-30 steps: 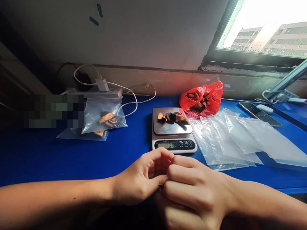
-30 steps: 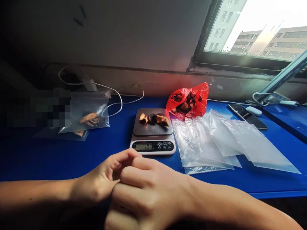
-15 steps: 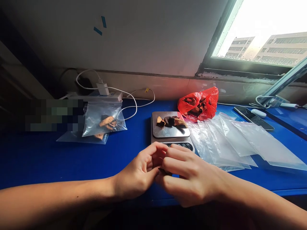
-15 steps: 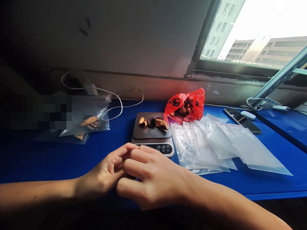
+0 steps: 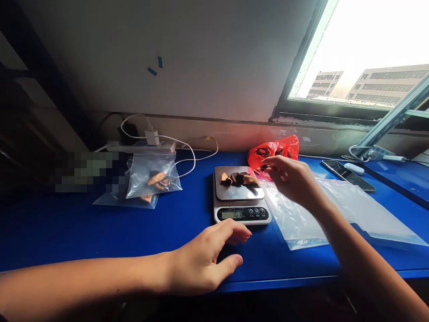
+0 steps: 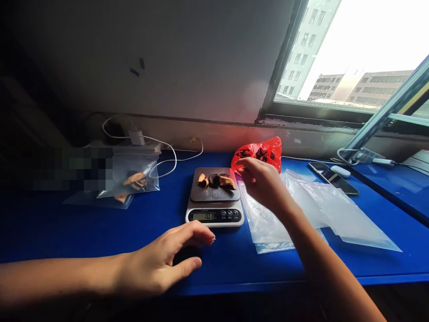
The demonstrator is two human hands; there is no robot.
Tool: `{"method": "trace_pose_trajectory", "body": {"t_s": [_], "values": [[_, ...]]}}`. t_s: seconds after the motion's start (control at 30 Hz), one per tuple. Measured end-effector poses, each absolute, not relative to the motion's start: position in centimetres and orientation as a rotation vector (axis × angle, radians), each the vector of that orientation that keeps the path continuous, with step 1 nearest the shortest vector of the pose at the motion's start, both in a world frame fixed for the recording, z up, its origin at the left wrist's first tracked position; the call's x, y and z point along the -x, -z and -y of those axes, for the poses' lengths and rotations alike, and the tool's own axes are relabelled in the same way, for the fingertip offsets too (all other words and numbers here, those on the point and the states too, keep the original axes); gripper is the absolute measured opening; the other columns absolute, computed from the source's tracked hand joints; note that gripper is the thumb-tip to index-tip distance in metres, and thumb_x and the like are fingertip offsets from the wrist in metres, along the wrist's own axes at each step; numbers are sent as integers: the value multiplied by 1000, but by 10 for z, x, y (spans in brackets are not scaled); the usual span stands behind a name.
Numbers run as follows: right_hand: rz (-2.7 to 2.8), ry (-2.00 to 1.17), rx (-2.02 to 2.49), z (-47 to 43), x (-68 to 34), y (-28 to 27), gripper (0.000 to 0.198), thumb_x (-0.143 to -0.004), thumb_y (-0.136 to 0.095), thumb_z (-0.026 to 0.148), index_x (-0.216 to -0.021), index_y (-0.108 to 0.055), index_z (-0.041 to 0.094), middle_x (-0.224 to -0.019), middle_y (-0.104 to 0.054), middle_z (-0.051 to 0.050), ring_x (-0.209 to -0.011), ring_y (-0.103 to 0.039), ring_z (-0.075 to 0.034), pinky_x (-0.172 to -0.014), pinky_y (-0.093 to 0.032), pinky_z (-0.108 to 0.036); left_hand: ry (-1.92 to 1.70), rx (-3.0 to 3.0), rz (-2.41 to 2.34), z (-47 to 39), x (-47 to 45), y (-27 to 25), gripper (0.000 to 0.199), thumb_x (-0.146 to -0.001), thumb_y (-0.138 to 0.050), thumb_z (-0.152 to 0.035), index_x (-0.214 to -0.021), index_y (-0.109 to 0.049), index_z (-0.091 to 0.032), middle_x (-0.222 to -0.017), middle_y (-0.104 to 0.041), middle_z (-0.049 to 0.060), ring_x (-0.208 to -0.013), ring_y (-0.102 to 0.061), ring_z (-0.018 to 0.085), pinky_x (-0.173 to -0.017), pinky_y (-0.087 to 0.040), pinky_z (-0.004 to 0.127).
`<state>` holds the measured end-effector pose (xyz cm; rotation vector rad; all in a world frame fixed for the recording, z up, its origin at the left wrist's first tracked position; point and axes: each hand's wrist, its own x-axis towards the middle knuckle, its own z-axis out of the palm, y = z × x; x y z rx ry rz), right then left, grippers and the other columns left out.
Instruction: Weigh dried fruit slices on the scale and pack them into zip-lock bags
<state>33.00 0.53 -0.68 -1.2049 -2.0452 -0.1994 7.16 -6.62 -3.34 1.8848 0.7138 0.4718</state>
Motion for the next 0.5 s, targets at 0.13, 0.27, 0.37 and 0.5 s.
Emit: {"method": "trace_pose_trajectory", "body": {"t_s": [0.13,0.27,0.37,0.5], "values": [[1909,173,1566,-37,-365,16,19,-80,-54,23,-90,-69,18,-76,-70,-7,-63,-61,-17,-64,-45,-31,-444,-1996,-679,67,-71,30,30,-86,-58,-22,-116,-53,-18,-119,-58,10,-109,-57,22,-97,-48,38],[1737,115,1577,-56,-379,21,38,-79,-60,26,-115,-61,15,-90,-71,-11,-70,-65,-18,-69,-48,-32,-443,-1970,-670,66,-72,31,27,-87,-56,-22,-113,-54,-17,-118,-57,10,-109,-56,21,-98,-47,36],[1584,101,1579,-56,-400,14,47,-78,-65,31,-122,-59,15,-91,-71,-13,-72,-65,-18,-70,-48,-31,-470,-1969,-641,66,-72,31,23,-88,-54,-21,-111,-55,-17,-116,-56,8,-108,-56,19,-99,-46,33],[1411,171,1677,-30,-452,-3,34,-82,-58,31,-107,-68,11,-84,-70,-19,-68,-63,-19,-65,-45,-34,-459,-1998,-623,62,-72,29,18,-89,-54,-22,-107,-57,-19,-113,-57,5,-106,-56,19,-97,-45,28]]}}
